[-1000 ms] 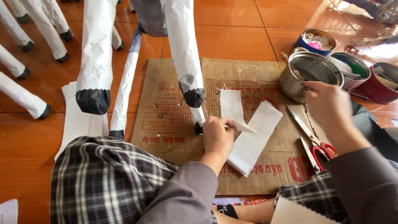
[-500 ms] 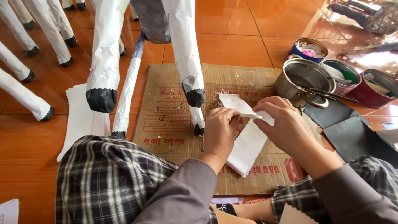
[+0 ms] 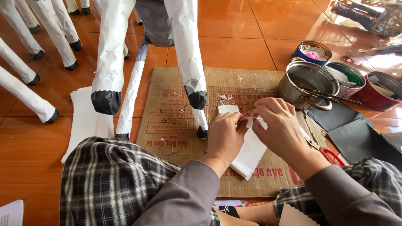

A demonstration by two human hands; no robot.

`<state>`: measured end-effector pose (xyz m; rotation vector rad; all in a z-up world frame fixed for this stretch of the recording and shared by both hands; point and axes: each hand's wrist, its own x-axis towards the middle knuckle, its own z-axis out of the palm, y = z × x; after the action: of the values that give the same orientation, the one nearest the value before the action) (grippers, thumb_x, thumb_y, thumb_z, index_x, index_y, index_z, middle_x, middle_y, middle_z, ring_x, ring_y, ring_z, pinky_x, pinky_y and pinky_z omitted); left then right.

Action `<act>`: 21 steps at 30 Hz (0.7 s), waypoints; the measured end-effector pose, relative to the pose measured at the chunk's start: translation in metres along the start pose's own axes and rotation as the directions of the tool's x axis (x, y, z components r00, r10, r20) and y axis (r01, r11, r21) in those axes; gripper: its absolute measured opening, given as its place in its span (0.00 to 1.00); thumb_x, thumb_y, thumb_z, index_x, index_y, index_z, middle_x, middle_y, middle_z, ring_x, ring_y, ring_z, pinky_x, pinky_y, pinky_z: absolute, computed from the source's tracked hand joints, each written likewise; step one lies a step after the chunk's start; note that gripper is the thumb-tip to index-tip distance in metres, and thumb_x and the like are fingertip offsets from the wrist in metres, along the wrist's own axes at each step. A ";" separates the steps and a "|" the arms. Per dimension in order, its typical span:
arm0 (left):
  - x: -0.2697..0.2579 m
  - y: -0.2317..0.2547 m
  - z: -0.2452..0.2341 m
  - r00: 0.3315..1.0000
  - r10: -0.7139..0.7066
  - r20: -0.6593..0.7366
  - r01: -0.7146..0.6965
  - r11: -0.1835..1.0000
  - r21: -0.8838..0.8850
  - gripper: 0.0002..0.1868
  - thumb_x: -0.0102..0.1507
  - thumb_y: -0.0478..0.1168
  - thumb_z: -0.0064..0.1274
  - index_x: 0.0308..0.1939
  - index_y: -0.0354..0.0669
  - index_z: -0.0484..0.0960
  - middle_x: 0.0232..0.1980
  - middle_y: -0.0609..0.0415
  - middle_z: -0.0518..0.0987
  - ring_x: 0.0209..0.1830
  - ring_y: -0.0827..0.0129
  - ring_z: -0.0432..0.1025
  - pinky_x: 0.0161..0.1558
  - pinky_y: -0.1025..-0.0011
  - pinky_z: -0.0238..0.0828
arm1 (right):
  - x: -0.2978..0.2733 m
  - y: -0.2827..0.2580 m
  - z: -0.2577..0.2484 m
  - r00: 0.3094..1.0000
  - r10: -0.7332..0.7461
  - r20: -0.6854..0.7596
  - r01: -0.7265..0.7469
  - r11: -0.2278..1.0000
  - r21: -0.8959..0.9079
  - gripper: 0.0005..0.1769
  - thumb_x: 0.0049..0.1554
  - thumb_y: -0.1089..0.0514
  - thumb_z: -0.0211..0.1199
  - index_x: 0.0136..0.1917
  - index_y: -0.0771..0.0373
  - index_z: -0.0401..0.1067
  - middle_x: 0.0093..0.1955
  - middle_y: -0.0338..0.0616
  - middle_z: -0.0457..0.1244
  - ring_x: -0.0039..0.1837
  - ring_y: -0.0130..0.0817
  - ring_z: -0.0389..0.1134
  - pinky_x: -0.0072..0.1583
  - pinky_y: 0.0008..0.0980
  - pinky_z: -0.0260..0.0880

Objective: Applying adhesive-coated paper strips to a bamboo frame to create a paper mache figure.

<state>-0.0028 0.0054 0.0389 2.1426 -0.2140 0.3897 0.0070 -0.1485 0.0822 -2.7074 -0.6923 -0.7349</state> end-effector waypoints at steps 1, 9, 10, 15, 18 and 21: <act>0.000 0.008 -0.008 1.000 0.000 0.000 0.001 1.000 0.001 0.04 0.63 0.44 0.55 0.38 0.52 0.82 0.34 0.57 0.80 0.45 0.62 0.76 0.47 0.66 0.73 | -0.001 0.005 0.001 1.000 0.000 0.000 0.000 1.000 0.001 0.06 0.48 0.56 0.64 0.41 0.50 0.71 0.54 0.32 0.63 0.63 0.33 0.64 0.62 0.39 0.60; 0.017 0.012 -0.087 0.728 -0.645 0.231 0.302 -0.002 -0.953 0.11 0.65 0.36 0.46 0.45 0.30 0.76 0.31 0.49 0.76 0.27 0.72 0.71 0.27 0.80 0.68 | 0.014 0.007 -0.053 0.968 0.184 -0.170 -0.133 0.952 0.277 0.05 0.51 0.72 0.60 0.43 0.74 0.72 0.58 0.50 0.65 0.54 0.40 0.65 0.54 0.33 0.67; 0.024 0.010 -0.094 0.732 -0.642 0.229 0.301 0.003 -0.954 0.11 0.65 0.36 0.46 0.45 0.30 0.76 0.31 0.49 0.76 0.27 0.72 0.71 0.27 0.80 0.68 | 0.016 0.009 -0.062 0.967 0.186 -0.176 -0.132 0.951 0.279 0.05 0.51 0.72 0.60 0.43 0.74 0.72 0.58 0.50 0.65 0.54 0.40 0.65 0.54 0.33 0.67; 0.039 0.047 -0.136 0.882 -0.425 0.203 0.257 0.073 -0.964 0.38 0.58 0.63 0.43 0.55 0.31 0.72 0.37 0.44 0.76 0.32 0.64 0.73 0.32 0.65 0.75 | 0.028 0.000 -0.103 0.960 0.258 -0.112 -0.191 0.890 0.415 0.05 0.56 0.73 0.55 0.43 0.78 0.72 0.61 0.55 0.64 0.54 0.42 0.65 0.59 0.36 0.68; 0.031 0.059 -0.145 0.874 -0.443 0.197 0.335 0.258 -0.906 0.28 0.57 0.47 0.56 0.55 0.29 0.73 0.35 0.48 0.73 0.31 0.71 0.69 0.30 0.75 0.73 | 0.033 -0.017 -0.130 0.897 0.443 0.002 -0.387 0.782 0.489 0.08 0.57 0.70 0.53 0.48 0.72 0.73 0.50 0.46 0.66 0.41 0.30 0.60 0.42 0.24 0.58; 0.006 0.086 -0.158 0.835 -0.500 0.228 0.418 0.307 -0.855 0.23 0.61 0.45 0.52 0.54 0.31 0.74 0.36 0.51 0.73 0.32 0.71 0.69 0.36 0.76 0.72 | 0.037 -0.010 -0.148 0.868 0.496 0.027 -0.467 0.797 0.383 0.06 0.63 0.64 0.57 0.52 0.66 0.73 0.39 0.48 0.61 0.32 0.33 0.52 0.34 0.31 0.52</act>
<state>-0.0530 0.0874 0.1906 1.0133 0.2386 -0.0263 -0.0308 -0.1779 0.2271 -2.3270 -0.0842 -0.5032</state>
